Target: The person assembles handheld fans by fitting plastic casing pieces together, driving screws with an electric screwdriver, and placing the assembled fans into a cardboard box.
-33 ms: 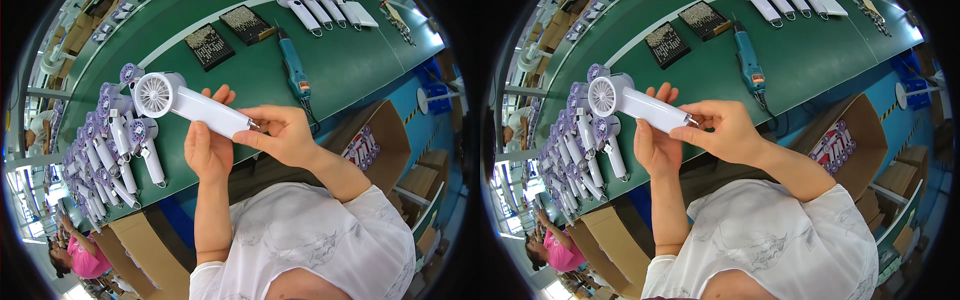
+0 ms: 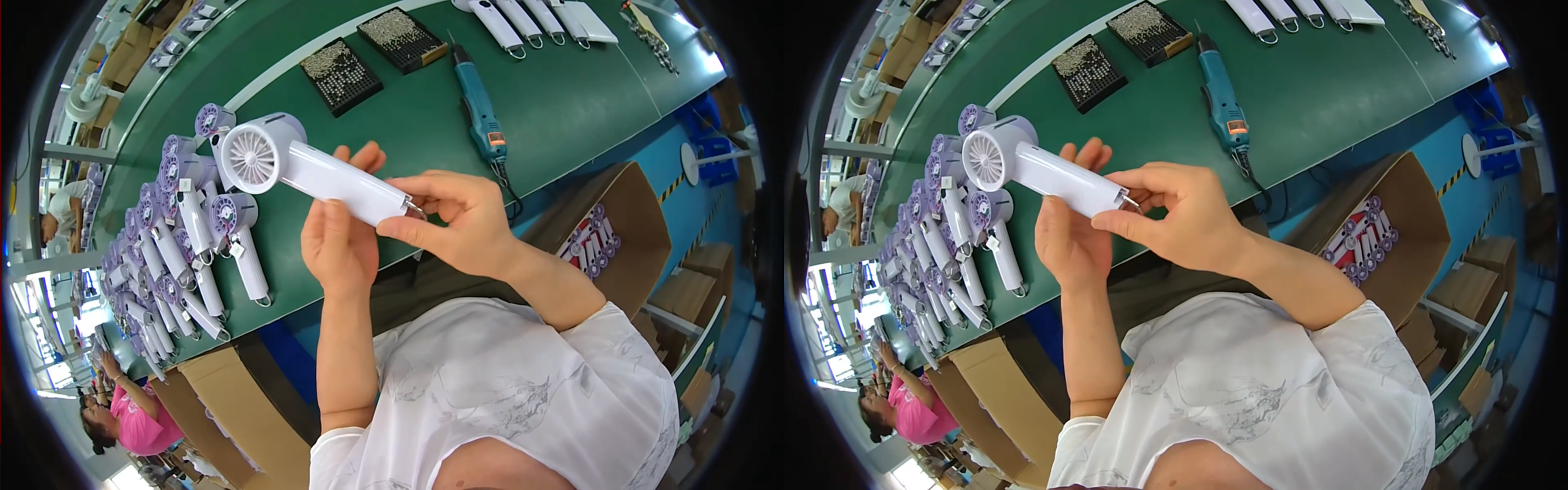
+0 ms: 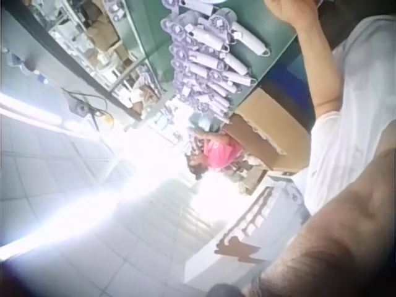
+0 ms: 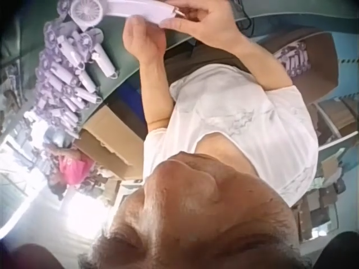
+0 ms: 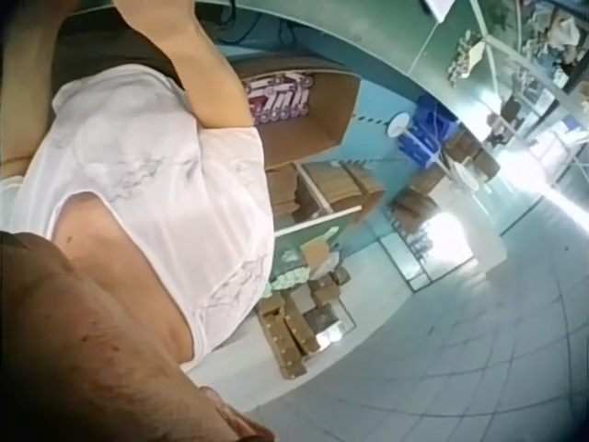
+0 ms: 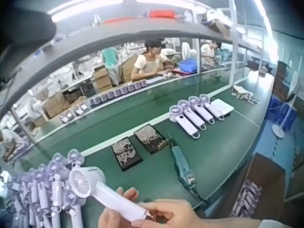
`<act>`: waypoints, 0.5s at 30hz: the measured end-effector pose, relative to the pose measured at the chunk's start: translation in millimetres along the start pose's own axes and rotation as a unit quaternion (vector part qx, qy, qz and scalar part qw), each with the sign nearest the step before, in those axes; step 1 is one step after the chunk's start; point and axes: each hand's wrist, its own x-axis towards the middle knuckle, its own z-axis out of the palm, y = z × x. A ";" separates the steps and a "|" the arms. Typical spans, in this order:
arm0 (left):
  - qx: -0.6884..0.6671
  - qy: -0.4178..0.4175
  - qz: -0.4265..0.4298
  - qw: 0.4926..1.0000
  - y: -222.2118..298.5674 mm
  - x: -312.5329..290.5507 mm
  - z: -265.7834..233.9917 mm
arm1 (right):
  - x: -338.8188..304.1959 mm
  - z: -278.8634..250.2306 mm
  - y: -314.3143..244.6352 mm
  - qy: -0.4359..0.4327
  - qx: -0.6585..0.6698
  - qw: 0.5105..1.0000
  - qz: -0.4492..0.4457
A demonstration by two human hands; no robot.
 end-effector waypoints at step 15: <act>0.014 -0.180 0.045 0.983 -7.0 1.8 -41.3 | -3.3 7.6 -0.1 0.048 -0.198 0.946 -0.252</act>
